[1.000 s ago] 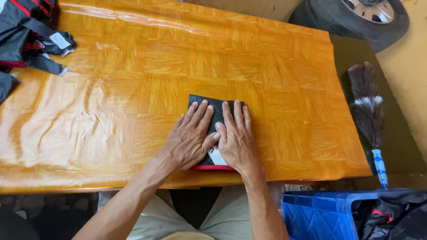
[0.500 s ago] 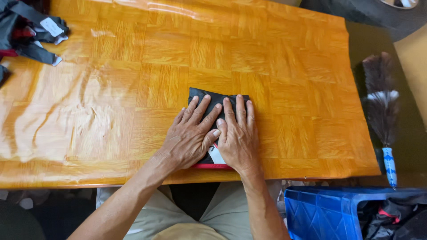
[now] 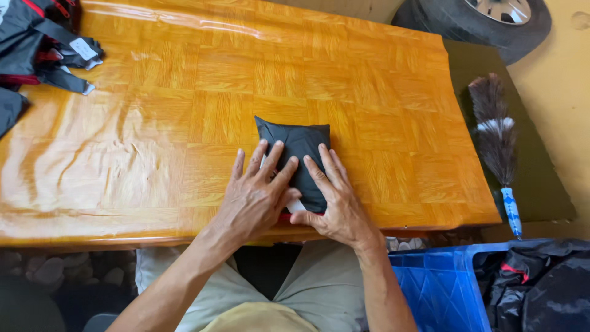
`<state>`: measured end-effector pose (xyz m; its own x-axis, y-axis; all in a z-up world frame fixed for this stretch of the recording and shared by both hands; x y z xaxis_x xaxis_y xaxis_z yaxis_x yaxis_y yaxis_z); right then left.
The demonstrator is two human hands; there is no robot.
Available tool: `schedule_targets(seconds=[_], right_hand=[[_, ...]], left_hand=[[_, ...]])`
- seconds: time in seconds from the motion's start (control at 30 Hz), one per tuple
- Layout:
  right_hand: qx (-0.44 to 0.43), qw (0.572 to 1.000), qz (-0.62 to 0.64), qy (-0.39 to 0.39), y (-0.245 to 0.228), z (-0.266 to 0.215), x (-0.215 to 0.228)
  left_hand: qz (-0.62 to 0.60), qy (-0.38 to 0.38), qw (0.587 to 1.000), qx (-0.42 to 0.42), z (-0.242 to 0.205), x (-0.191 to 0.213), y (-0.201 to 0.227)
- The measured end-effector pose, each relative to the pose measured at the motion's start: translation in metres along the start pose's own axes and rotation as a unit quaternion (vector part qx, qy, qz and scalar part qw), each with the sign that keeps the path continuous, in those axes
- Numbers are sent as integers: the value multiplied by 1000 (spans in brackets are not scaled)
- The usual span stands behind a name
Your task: The person unzips a black textile bag, removes a black fabric cover, unfolds it on a table, and wipes it down with a duster before folding it again.
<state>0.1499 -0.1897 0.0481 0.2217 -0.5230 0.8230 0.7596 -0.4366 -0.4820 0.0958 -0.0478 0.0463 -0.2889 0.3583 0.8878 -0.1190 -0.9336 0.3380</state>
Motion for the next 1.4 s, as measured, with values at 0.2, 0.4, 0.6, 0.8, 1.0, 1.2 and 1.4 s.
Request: schedule_targets(seconds=[0.2,0.4,0.6,0.8,1.0,1.2,1.4], right_hand=[[48,996,-69,4,-4,-8,-11],[60,992,-40,105,-14,-9,-3],[54,978,-100,176,-8,-11,-8],[-72,988,52,-126,-9,2,8],[-40,998,-43,19,7,56,11],[-88,995,-12,-33,53,63,-38],[-89,994,-49,-39,42,66,-39]], left_hand=[[10,-14,996,-91,-29,-26,-3],[-77,-42,990,-108,-26,-35,-13],[-40,82,988,-124,-23,-34,-24],[-82,-201,976,23,2,17,-17],[-127,-159,979,-19,49,1,-22],[-137,-200,970,-4,49,-36,-37],[-149,-197,969,-8,47,-43,-40]])
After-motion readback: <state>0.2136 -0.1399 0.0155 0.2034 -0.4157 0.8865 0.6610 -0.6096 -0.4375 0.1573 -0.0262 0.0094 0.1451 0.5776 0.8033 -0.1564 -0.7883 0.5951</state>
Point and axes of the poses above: each hand's wrist, its own z-axis towards the middle knuckle, its own x-axis out of the back of the hand, y = z × x, the point moved 8 cm from there along z, towards the middle knuckle, and after that the axes turned 2 degrees about -y, right-handed, at the moved point
